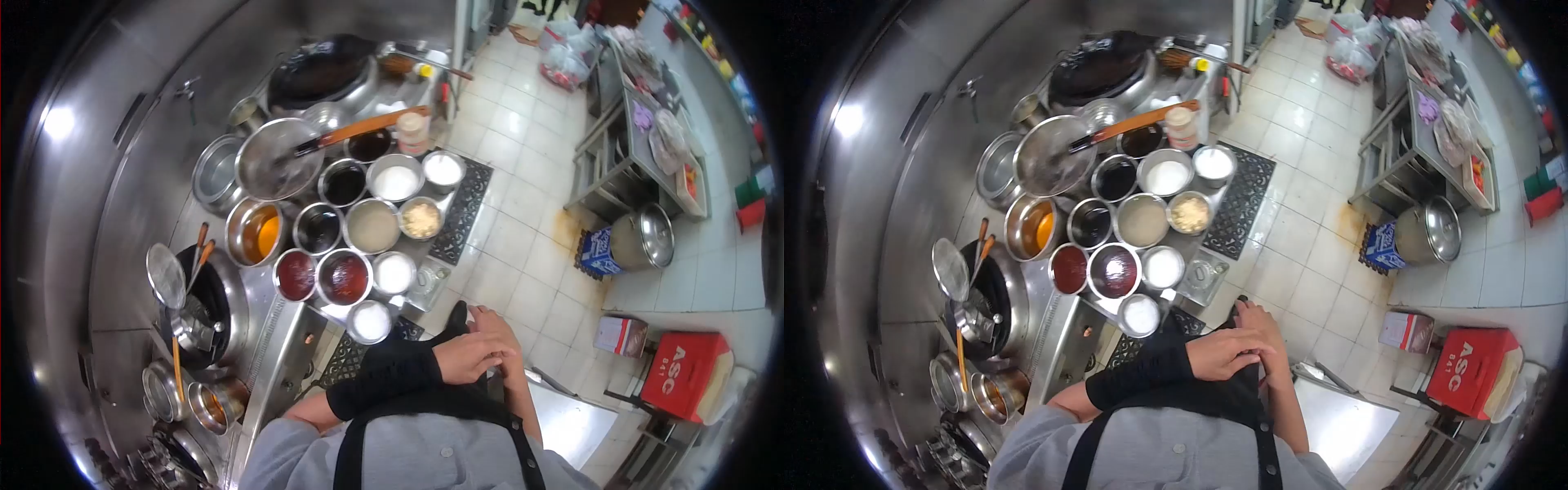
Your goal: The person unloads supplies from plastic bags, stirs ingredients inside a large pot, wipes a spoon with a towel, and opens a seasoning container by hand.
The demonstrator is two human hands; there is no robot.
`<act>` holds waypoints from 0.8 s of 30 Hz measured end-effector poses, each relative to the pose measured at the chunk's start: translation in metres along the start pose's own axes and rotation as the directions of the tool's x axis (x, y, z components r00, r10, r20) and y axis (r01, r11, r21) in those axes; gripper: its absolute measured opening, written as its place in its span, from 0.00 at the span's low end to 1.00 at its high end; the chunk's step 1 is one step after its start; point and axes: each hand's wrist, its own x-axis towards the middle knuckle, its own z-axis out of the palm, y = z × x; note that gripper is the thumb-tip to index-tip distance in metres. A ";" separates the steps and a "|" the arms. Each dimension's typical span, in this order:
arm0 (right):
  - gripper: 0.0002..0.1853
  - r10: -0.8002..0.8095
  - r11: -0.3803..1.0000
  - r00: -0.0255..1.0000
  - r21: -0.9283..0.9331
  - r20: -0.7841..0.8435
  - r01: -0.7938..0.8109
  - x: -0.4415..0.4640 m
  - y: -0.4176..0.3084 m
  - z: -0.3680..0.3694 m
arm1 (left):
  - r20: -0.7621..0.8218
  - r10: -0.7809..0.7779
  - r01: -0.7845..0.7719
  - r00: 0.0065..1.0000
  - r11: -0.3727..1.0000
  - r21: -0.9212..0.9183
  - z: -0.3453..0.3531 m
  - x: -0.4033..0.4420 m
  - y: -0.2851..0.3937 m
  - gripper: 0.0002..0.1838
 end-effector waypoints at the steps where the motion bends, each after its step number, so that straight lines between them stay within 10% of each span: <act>1: 0.20 0.032 0.999 0.999 -0.015 -0.029 -0.032 -0.011 0.028 -0.006 | 0.059 -0.007 0.008 0.998 1.000 -0.018 0.007 0.022 -0.002 0.14; 7: 0.19 0.324 0.925 0.942 -0.180 -0.091 -0.335 -0.050 0.162 -0.047 | 0.307 -0.005 0.008 0.952 1.000 -0.010 0.041 0.138 -0.002 0.13; 12: 0.21 0.177 0.976 0.957 -0.083 -0.229 -0.200 -0.028 0.172 -0.099 | 0.401 0.087 -0.074 0.912 0.996 -0.048 0.046 0.201 -0.004 0.12; 24: 0.23 0.111 0.994 0.964 0.037 -0.240 -0.105 0.128 0.206 -0.221 | 0.132 0.221 -0.227 0.966 0.974 0.031 -0.105 0.374 -0.055 0.12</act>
